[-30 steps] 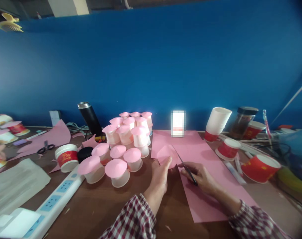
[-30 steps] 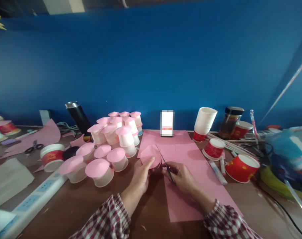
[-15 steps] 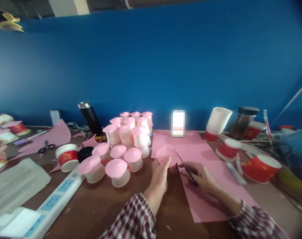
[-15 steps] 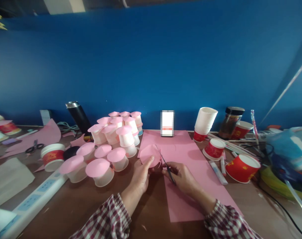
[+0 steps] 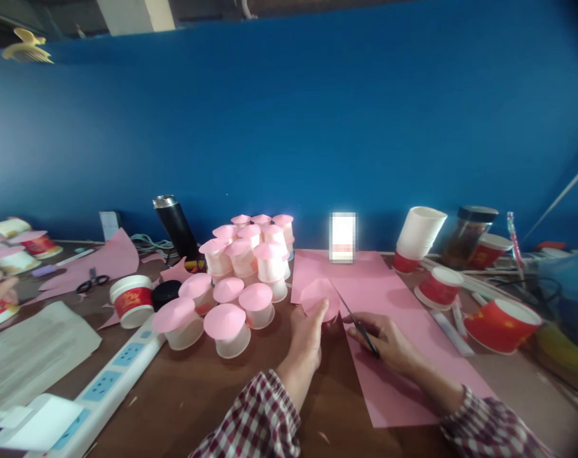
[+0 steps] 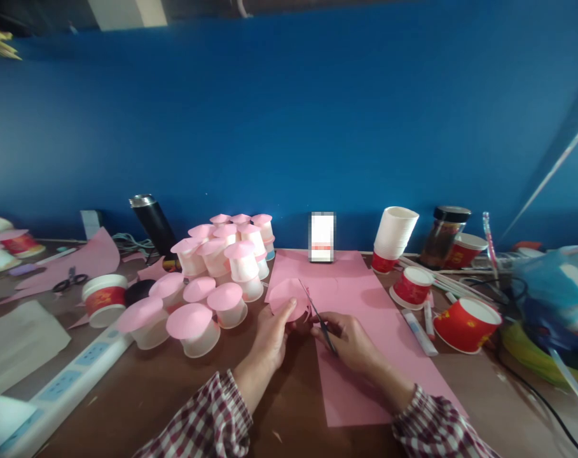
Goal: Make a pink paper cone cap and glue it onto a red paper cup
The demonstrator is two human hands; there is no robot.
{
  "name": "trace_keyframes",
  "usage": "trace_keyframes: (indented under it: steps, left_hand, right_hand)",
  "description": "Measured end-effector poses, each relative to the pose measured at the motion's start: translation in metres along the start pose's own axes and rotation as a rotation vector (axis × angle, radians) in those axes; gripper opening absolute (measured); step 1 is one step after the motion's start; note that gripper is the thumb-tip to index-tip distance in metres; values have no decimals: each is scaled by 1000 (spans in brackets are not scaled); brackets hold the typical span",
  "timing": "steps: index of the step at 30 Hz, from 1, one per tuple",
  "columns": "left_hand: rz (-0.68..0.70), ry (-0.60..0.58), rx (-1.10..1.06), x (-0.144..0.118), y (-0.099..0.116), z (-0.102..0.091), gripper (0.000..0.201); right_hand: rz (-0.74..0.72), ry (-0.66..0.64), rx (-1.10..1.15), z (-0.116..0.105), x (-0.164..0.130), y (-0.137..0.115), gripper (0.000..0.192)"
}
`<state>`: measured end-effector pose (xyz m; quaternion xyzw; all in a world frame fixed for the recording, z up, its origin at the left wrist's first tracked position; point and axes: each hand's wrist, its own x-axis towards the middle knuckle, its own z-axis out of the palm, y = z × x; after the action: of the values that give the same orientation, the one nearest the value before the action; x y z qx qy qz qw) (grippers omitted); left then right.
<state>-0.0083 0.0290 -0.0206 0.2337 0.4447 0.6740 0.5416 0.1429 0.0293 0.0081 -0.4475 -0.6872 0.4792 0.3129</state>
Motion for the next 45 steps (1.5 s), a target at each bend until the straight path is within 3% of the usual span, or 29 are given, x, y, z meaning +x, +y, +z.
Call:
trace_keyframes:
  steps: [20, 31, 45]
  left_hand:
    - [12, -102, 48, -3, -3, 0, 41]
    - [-44, -79, 32, -5, 0, 2, 47]
    - [-27, -111, 4, -5, 0, 2, 39]
  right_hand:
    - [0, -26, 40, -3, -1, 6, 46]
    - [-5, -24, 36, -4, 0, 9, 48]
    - [6, -20, 47, -4, 1, 9, 50]
